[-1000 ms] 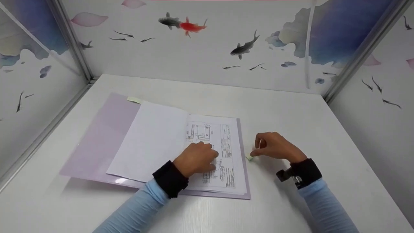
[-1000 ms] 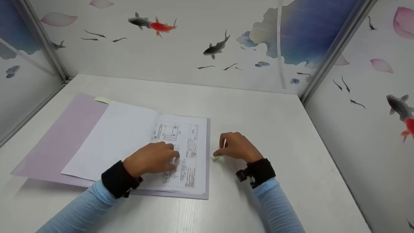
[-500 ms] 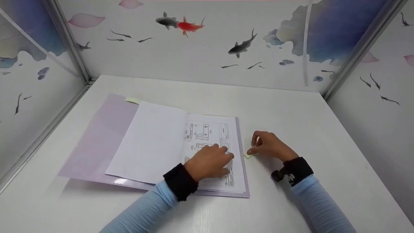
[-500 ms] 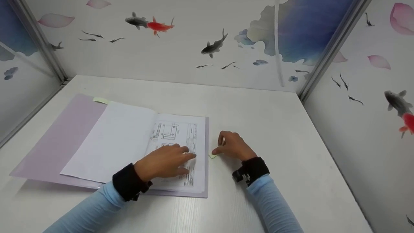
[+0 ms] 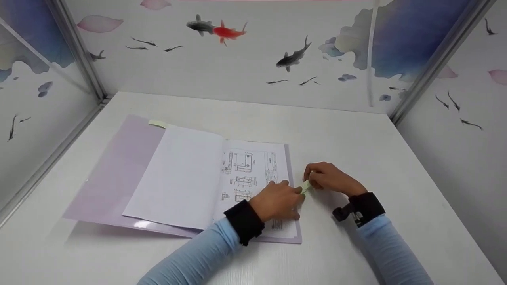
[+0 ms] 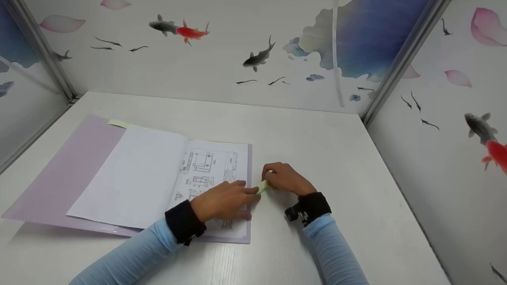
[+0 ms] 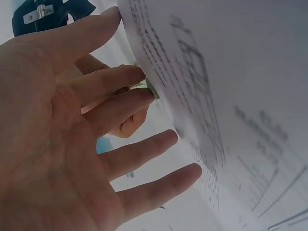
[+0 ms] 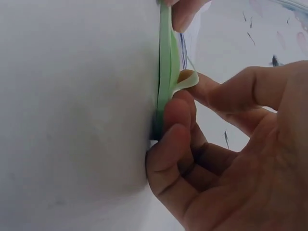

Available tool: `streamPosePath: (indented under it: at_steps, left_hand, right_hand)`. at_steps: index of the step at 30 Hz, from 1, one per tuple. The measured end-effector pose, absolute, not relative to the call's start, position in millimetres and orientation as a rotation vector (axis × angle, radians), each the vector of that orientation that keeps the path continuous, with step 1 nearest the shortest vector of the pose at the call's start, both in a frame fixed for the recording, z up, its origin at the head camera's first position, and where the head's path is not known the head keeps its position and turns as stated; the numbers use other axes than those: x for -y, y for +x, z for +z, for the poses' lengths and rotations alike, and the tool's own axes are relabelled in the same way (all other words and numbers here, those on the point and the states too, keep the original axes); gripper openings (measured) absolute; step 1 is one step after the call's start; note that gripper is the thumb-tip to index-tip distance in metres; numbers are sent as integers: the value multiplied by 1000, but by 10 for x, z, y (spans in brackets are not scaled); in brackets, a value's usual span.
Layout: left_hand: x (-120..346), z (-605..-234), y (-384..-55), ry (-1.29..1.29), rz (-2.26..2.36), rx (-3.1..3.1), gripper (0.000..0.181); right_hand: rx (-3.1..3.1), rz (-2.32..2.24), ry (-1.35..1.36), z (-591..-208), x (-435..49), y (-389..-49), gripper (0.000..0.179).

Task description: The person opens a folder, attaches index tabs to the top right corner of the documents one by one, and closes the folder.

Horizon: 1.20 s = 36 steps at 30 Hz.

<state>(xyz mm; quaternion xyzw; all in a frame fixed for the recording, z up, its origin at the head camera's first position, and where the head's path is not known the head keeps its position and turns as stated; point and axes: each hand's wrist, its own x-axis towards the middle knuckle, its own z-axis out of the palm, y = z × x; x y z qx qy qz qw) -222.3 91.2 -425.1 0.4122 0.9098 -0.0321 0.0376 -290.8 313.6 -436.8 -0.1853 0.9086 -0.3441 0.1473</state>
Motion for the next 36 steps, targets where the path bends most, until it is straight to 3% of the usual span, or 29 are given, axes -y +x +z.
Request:
streamPosePath:
  at_steps: [7, 17, 25, 36]
  left_hand:
    - [-922, -4274, -2176, 1182, -101, -2784, 57]
    - [-910, -4279, -2163, 1146, -21, -2778, 62]
    - [-901, -4281, -2160, 1136, -12, -2763, 61]
    - [-929, -4300, -2104, 1175, -110, -2827, 53]
  right_hand:
    - [-2595, -1095, -480, -4399, -3153, -2908, 36]
    - [-2746, -914, -473, -4349, -3070, -2843, 47]
    - [-2820, -861, -450, -4383, -3058, -2875, 14]
    - [-2804, -880, -427, -4390, -3192, -2947, 4]
